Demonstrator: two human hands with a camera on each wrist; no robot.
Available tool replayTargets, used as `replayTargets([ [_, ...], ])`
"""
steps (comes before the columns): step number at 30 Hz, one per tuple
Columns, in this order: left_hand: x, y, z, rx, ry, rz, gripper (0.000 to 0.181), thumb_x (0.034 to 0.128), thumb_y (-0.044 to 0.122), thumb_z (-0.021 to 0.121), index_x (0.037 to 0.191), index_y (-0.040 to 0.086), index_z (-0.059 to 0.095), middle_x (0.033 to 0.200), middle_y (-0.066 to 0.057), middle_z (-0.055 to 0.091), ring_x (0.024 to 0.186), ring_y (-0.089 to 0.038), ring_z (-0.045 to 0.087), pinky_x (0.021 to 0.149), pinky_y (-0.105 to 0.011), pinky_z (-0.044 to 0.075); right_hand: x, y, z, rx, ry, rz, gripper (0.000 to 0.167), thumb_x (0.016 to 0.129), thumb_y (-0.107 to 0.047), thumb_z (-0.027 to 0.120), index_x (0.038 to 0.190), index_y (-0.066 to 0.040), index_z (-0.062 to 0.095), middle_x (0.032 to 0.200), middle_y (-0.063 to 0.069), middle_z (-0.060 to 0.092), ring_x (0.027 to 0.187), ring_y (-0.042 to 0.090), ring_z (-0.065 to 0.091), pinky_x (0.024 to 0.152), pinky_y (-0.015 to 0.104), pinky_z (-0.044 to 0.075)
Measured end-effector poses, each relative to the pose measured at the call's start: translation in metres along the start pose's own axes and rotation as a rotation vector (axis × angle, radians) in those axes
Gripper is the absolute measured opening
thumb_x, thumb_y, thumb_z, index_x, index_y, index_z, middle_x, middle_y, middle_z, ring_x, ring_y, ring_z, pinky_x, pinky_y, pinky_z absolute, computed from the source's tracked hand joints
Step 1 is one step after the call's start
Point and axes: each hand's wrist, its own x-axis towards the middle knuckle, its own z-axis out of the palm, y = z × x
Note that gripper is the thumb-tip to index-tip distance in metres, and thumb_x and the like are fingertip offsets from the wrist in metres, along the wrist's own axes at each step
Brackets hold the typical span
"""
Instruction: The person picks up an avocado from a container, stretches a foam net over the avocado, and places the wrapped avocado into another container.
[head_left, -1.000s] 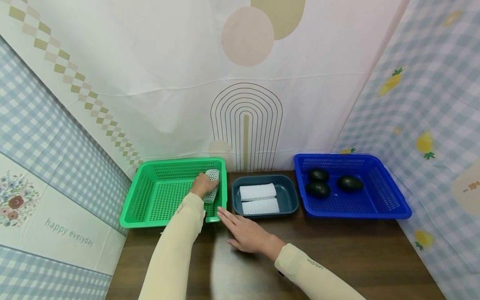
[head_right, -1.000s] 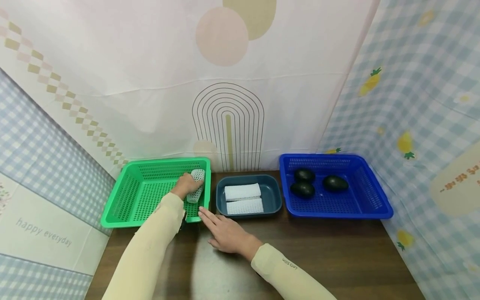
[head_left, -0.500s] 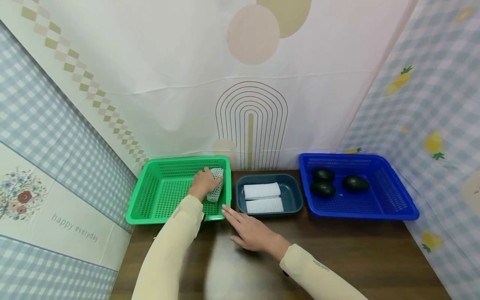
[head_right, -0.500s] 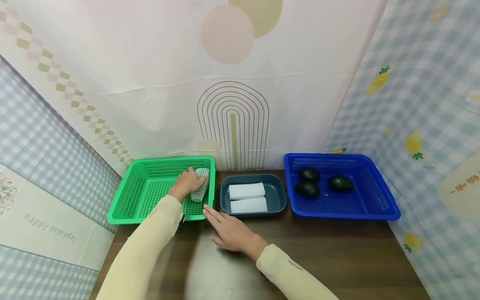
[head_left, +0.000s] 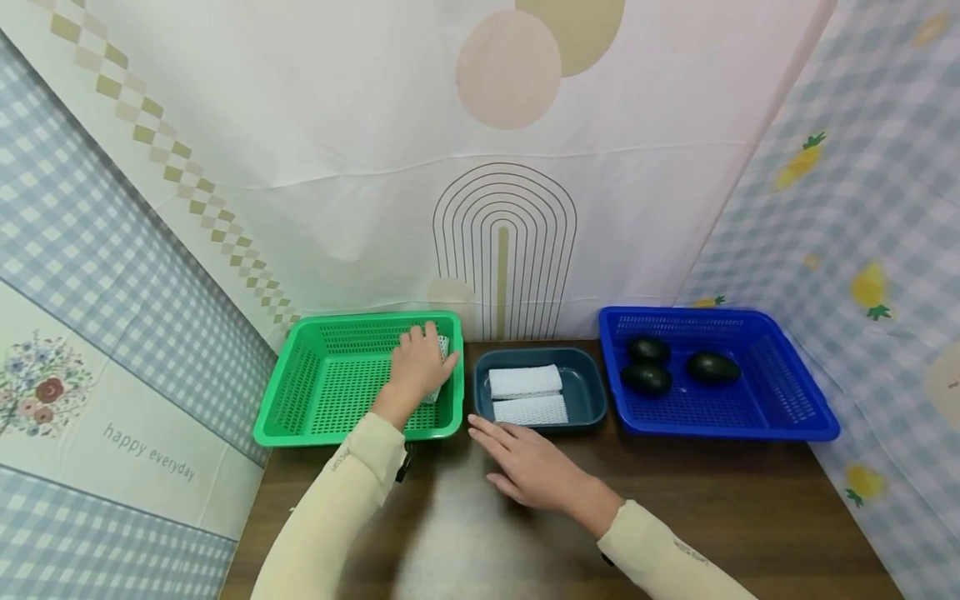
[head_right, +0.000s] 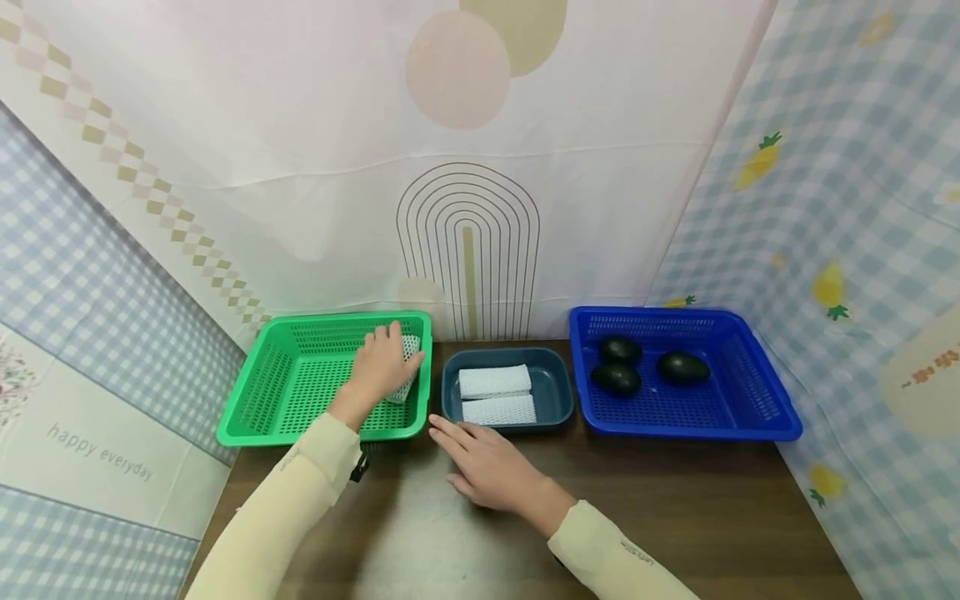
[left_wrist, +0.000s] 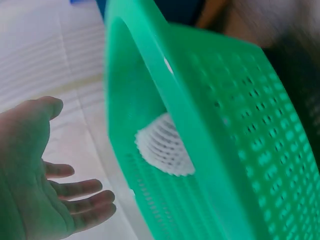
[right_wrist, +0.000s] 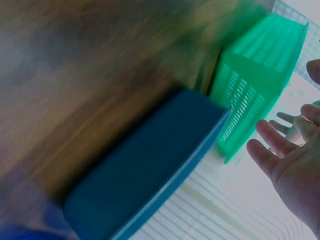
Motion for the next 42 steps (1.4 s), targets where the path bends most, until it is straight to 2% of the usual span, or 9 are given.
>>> replayTargets([
  [5, -0.014, 0.016, -0.006, 0.036, 0.080, 0.079, 0.077, 0.1008, 0.054, 0.058, 0.149, -0.003, 0.042, 0.136, -0.028, 0.056, 0.122, -0.044, 0.058, 0.094, -0.055, 0.055, -0.014, 0.009, -0.009, -0.054, 0.084, -0.021, 0.074, 0.097, -0.036, 0.070, 0.159, -0.010, 0.038, 0.168, 0.006, 0.033, 0.137, 0.024, 0.052, 0.110, 0.042, 0.047],
  [11, -0.030, 0.028, -0.006, 0.107, 0.160, 0.190, 0.076, 0.0998, 0.053, 0.061, 0.148, -0.004, 0.045, 0.137, -0.026, 0.058, 0.123, -0.042, 0.059, 0.096, -0.053, 0.055, -0.033, 0.024, -0.019, -0.070, 0.151, 0.014, 0.073, 0.096, -0.035, 0.071, 0.158, -0.013, 0.041, 0.166, 0.004, 0.038, 0.137, 0.029, 0.053, 0.109, 0.047, 0.048],
  [14, -0.039, 0.032, -0.006, 0.125, 0.178, 0.234, 0.076, 0.1000, 0.052, 0.061, 0.149, -0.003, 0.046, 0.139, -0.025, 0.058, 0.126, -0.041, 0.059, 0.100, -0.052, 0.054, -0.043, 0.034, -0.024, -0.072, 0.183, 0.023, 0.064, 0.102, -0.039, 0.062, 0.157, -0.012, 0.044, 0.165, 0.005, 0.040, 0.137, 0.032, 0.053, 0.109, 0.050, 0.048],
  [16, -0.045, 0.034, -0.006, 0.127, 0.190, 0.269, 0.074, 0.1001, 0.052, 0.061, 0.149, -0.003, 0.047, 0.138, -0.024, 0.059, 0.124, -0.040, 0.059, 0.099, -0.051, 0.054, -0.049, 0.040, -0.028, -0.078, 0.198, 0.031, 0.061, 0.107, -0.045, 0.048, 0.157, -0.011, 0.043, 0.165, 0.006, 0.040, 0.138, 0.033, 0.052, 0.110, 0.052, 0.047],
  [20, -0.055, 0.039, -0.003, 0.140, 0.208, 0.344, 0.070, 0.1013, 0.051, 0.059, 0.146, -0.002, 0.049, 0.135, -0.020, 0.062, 0.120, -0.036, 0.062, 0.095, -0.048, 0.056, -0.062, 0.054, -0.034, -0.087, 0.215, 0.057, 0.068, 0.108, -0.053, 0.026, 0.158, -0.010, 0.040, 0.165, 0.008, 0.040, 0.139, 0.036, 0.051, 0.110, 0.056, 0.045],
  [27, -0.068, 0.049, 0.010, 0.126, 0.204, 0.462, 0.066, 0.1015, 0.049, 0.060, 0.144, -0.001, 0.052, 0.131, -0.017, 0.063, 0.115, -0.031, 0.064, 0.092, -0.044, 0.057, -0.088, 0.076, -0.043, -0.095, 0.182, 0.153, 0.071, 0.108, -0.058, 0.021, 0.161, -0.014, 0.036, 0.168, 0.004, 0.034, 0.145, 0.037, 0.045, 0.113, 0.062, 0.040],
  [31, -0.075, 0.056, 0.022, 0.136, 0.183, 0.509, 0.064, 0.1011, 0.047, 0.062, 0.144, 0.000, 0.053, 0.134, -0.016, 0.063, 0.118, -0.031, 0.064, 0.095, -0.044, 0.056, -0.099, 0.084, -0.047, -0.100, 0.179, 0.189, 0.069, 0.107, -0.058, 0.033, 0.161, -0.015, 0.036, 0.169, 0.003, 0.032, 0.149, 0.036, 0.040, 0.116, 0.063, 0.036],
  [36, -0.083, 0.065, 0.039, 0.191, 0.150, 0.544, 0.059, 0.1027, 0.048, 0.058, 0.142, 0.005, 0.056, 0.135, -0.012, 0.065, 0.119, -0.027, 0.065, 0.096, -0.041, 0.056, -0.110, 0.093, -0.050, -0.129, 0.175, 0.216, 0.077, 0.096, -0.043, 0.068, 0.161, -0.017, 0.036, 0.169, 0.003, 0.032, 0.155, 0.035, 0.030, 0.123, 0.061, 0.024],
  [42, -0.092, 0.072, 0.056, 0.259, 0.174, 0.595, 0.053, 0.1017, 0.050, 0.059, 0.134, 0.009, 0.061, 0.125, -0.008, 0.068, 0.111, -0.023, 0.067, 0.089, -0.037, 0.057, -0.119, 0.109, -0.052, -0.166, 0.158, 0.227, 0.082, 0.089, -0.038, 0.075, 0.160, -0.016, 0.040, 0.169, 0.004, 0.031, 0.158, 0.033, 0.024, 0.123, 0.062, 0.022],
])
